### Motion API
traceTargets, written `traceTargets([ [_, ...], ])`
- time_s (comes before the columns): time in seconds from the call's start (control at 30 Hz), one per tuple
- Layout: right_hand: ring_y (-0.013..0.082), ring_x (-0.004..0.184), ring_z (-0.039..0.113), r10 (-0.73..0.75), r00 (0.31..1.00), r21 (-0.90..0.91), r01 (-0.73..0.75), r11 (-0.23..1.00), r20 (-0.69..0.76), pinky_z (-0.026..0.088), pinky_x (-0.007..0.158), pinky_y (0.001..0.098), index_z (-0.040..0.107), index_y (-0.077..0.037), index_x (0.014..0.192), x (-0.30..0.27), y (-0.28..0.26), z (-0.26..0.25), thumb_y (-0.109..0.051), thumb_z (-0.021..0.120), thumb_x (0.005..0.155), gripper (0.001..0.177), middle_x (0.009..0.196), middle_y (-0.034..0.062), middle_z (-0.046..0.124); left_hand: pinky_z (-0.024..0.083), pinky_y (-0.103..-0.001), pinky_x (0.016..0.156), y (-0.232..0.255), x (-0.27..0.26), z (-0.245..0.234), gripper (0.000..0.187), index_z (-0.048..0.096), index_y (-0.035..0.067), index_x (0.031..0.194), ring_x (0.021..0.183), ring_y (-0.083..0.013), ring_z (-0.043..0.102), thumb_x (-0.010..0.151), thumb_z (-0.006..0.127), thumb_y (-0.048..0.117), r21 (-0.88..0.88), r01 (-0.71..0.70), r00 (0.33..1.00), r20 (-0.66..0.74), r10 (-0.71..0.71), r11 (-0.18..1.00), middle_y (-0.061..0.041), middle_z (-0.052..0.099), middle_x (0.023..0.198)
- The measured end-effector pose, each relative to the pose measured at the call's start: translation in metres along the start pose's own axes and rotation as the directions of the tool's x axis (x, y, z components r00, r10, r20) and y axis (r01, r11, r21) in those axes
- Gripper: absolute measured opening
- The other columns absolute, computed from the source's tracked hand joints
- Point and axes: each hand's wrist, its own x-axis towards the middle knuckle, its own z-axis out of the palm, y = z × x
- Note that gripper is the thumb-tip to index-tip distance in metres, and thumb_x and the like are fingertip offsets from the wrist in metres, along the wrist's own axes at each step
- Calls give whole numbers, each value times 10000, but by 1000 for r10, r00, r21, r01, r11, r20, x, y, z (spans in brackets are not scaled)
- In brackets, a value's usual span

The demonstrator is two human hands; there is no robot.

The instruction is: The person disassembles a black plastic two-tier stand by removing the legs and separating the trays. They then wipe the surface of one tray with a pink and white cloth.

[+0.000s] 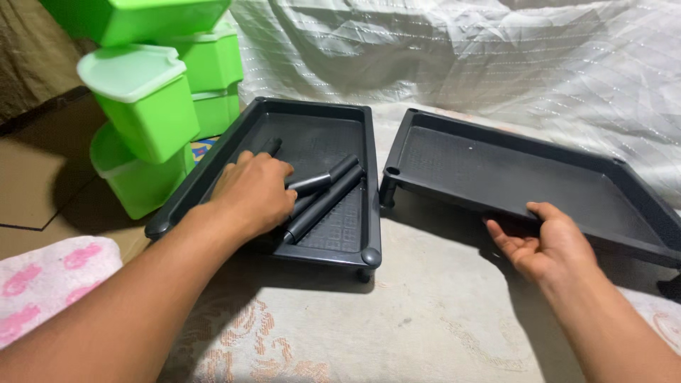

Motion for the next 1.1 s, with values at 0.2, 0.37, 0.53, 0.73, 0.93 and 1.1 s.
traceTargets([
  [0.2, 337, 1181, 660, -29, 1000, 33, 29, 999, -2, 584, 950, 470, 313, 58, 1332, 14, -16, -18, -133, 524, 1020, 423, 1330, 264, 477, 462, -486, 956, 26, -48, -16, 364, 738, 80, 1146, 1120, -374, 587, 851, 687, 286, -176, -31, 993, -120, 10, 984, -185, 676, 1180],
  [0.37, 389, 1171, 661, -88, 993, 40, 85, 996, 75, 553, 964, 520, 362, 48, 1327, 29, -29, -35, -142, 524, 986, 423, 1363, 273, 540, 597, -421, 660, 47, -110, -2, 451, 762, -38, 921, 643, -286, 739, 980, 675, 401, -546, 403, 914, 285, -290, 735, -228, 752, 852],
  [0.53, 334, 1163, 659, -89, 986, 86, 77, 993, 139, 579, 972, 523, 469, -7, 1301, 27, -43, -40, -124, 561, 933, 397, 1313, 169, 632, 497, -362, 559, 47, -132, 16, 501, 575, -15, 1090, 624, -258, 663, 953, 640, 462, -696, 661, 613, 716, -333, -280, -249, 736, 897],
  [0.73, 307, 1098, 710, -68, 989, 141, 49, 989, 132, 563, 932, 490, 494, 5, 1285, -5, -40, -43, -92, 559, 890, 412, 1274, 150, 643, 559, -322, 631, 31, -95, 41, 345, 532, -42, 1123, 761, -232, 644, 1019, 537, 287, -746, 517, 647, 662, -379, -420, -245, 678, 945],
  [0.93, 253, 1005, 679, -78, 990, 120, 64, 991, 120, 594, 871, 416, 576, -68, 1157, -25, -32, -53, -100, 578, 854, 306, 1155, 78, 662, 603, -330, 693, 17, -65, 53, 217, 517, -60, 1092, 837, -259, 707, 1010, 552, 137, -760, 462, 684, 633, -362, -456, -250, 667, 992],
  [1.1, 227, 930, 649, -58, 993, 30, 55, 998, 101, 535, 798, 398, 595, -104, 1108, -29, -23, -62, -132, 575, 850, 260, 1102, 57, 663, 620, -337, 731, 16, -66, 51, 232, 534, -63, 1080, 888, -258, 718, 1025, 543, 163, -775, 488, 692, 624, -363, -400, -255, 647, 1017],
])
